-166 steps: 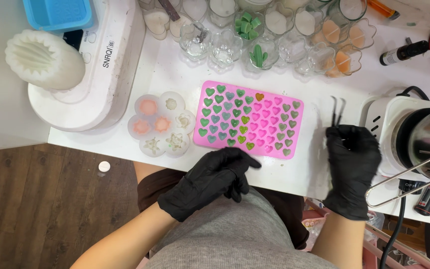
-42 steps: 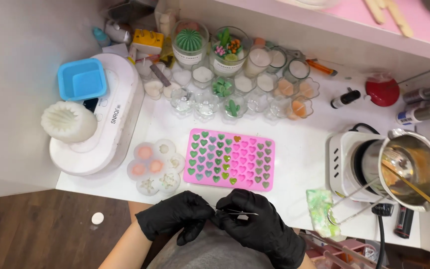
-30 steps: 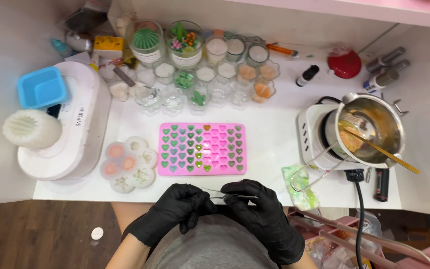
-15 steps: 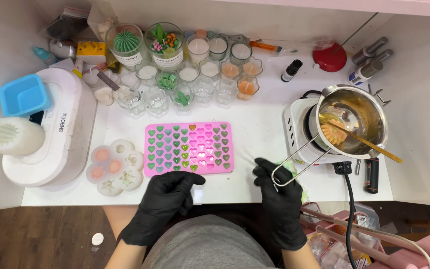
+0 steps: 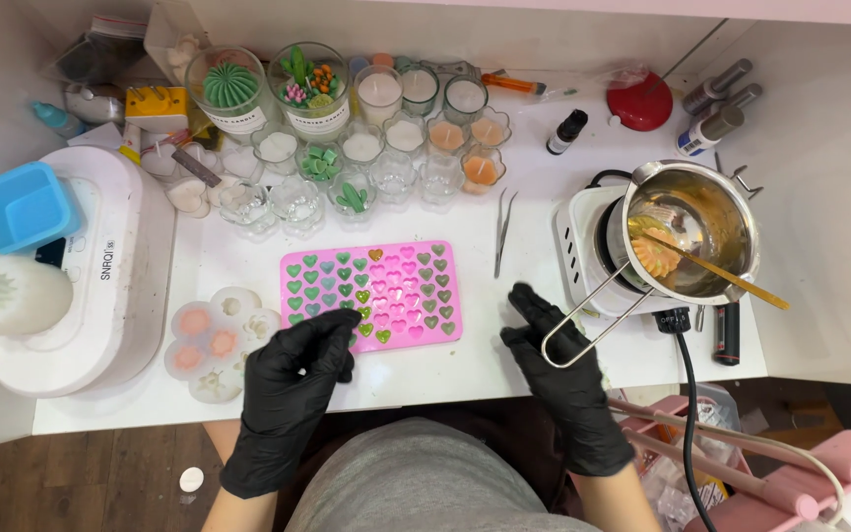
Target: Melt wax on a hot plate and manipulate decorative embeds using small tools.
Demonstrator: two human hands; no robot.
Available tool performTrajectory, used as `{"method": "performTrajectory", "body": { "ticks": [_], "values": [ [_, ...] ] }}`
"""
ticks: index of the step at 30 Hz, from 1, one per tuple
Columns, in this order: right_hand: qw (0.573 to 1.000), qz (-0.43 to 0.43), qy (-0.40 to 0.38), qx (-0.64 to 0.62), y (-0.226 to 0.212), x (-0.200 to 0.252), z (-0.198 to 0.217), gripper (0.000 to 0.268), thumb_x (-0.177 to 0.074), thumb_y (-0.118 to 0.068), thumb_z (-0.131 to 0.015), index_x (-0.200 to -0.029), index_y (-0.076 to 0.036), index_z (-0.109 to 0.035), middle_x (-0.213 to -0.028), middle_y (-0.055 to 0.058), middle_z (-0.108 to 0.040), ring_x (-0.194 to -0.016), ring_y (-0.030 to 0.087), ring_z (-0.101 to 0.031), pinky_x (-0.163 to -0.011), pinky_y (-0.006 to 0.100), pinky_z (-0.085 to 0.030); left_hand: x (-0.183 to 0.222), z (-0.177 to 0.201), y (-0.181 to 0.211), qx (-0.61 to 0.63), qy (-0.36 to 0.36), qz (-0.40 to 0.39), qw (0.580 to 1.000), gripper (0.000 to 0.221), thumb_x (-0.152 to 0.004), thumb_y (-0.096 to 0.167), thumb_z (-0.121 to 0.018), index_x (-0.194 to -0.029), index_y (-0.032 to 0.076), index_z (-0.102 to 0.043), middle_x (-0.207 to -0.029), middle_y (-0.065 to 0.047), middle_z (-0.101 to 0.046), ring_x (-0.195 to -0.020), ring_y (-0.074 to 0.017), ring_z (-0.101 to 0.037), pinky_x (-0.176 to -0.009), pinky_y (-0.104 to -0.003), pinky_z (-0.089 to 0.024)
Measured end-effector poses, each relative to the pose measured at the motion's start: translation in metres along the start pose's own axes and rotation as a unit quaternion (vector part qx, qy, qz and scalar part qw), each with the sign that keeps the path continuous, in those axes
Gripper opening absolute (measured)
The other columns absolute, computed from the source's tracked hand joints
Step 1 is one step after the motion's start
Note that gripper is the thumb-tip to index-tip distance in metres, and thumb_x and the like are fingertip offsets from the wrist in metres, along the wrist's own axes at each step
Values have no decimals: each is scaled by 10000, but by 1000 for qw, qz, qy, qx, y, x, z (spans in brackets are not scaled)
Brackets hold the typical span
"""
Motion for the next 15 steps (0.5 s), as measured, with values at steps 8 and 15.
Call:
{"method": "performTrajectory", "body": {
  "ticks": [8, 15],
  "values": [
    [959, -234, -160, 5, 38, 45, 122, 306, -862, -108, -711, -1154, -71, -794, -1018, 66, -840, -864, 142, -772, -772, 282, -608, -20, 36, 35, -155, 48, -188, 969, 278, -957, -9, -663, -1223, 36, -730, -837, -10, -738, -758, -58, -670, -723, -212, -522],
    [913, -346, 209, 55, -8, 46, 179, 266, -1010, -175, -685, -1183, 21, -733, -789, 110, -686, -629, 143, -563, -561, 304, -420, -36, 34, 38, -186, 64, -277, 941, 198, -1010, -74, -625, -1186, -6, -684, -1198, -108, -728, -1001, -134, -701, -859, -250, -543]
  ]
}}
Point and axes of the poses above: each hand's wrist, its own x-axis away from the middle knuckle, its own z-axis out of the back of the hand, y = z × x, the point moved 1 cm from there along -x, towards the middle knuckle
